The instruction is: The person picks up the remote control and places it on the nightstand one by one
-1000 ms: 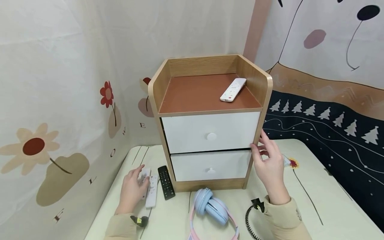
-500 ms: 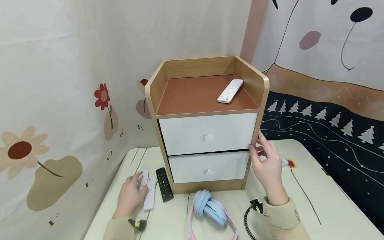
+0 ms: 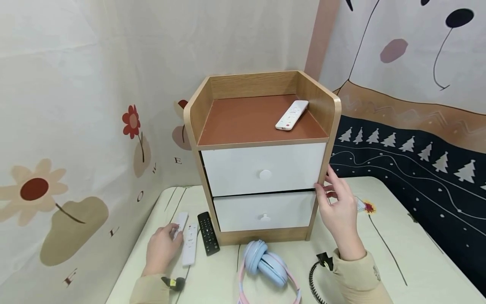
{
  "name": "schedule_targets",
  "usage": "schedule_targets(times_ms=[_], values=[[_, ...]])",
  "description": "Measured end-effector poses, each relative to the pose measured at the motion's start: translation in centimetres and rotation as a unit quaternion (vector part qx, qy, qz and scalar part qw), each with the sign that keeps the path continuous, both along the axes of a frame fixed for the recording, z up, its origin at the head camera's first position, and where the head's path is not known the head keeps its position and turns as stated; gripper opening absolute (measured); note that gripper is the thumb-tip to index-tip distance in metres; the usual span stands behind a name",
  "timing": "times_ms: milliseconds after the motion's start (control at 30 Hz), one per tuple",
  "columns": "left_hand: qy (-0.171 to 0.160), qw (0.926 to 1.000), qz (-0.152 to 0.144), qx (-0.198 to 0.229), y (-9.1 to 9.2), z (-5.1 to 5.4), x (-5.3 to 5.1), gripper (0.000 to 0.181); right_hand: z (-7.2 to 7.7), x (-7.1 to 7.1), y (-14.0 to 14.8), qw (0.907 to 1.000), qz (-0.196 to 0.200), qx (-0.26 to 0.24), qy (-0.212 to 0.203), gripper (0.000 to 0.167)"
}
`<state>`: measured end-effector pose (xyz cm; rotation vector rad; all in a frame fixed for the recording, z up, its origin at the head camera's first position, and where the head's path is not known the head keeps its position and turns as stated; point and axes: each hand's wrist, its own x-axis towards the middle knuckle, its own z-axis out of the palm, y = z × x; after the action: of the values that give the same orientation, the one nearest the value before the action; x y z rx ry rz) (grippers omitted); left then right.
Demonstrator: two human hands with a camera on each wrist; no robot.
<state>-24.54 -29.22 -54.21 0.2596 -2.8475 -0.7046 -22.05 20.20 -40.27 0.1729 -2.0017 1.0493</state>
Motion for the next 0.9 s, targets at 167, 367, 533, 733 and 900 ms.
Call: schedule_targets(times_ms=[167, 367, 533, 733, 900], values=[[-0.029, 0.9992, 0.012, -0.024, 0.2, 0.7, 0.1, 0.054, 0.1, -0.1, -0.1, 1.0000, 0.000, 0.001, 0.001, 0.064], [-0.045, 0.9988, 0.008, -0.020, 0.2, 1.3, 0.3, 0.059, 0.1, 0.1, -0.1, 1.0000, 0.001, -0.003, -0.001, 0.064], [-0.033, 0.9991, 0.022, 0.011, 0.3, 1.5, 0.5, 0.055, 0.1, 0.3, -0.1, 1.0000, -0.001, 0.000, -0.002, 0.065], [0.019, 0.9980, 0.041, 0.043, 0.6, 2.2, 0.4, 0.048, 0.1, 0.2, -0.1, 1.0000, -0.001, 0.002, 0.005, 0.064], [0.091, 0.9943, 0.044, 0.034, 1.3, 3.7, 0.6, 0.041, 0.0, 0.1, -0.1, 1.0000, 0.000, 0.003, 0.009, 0.064]])
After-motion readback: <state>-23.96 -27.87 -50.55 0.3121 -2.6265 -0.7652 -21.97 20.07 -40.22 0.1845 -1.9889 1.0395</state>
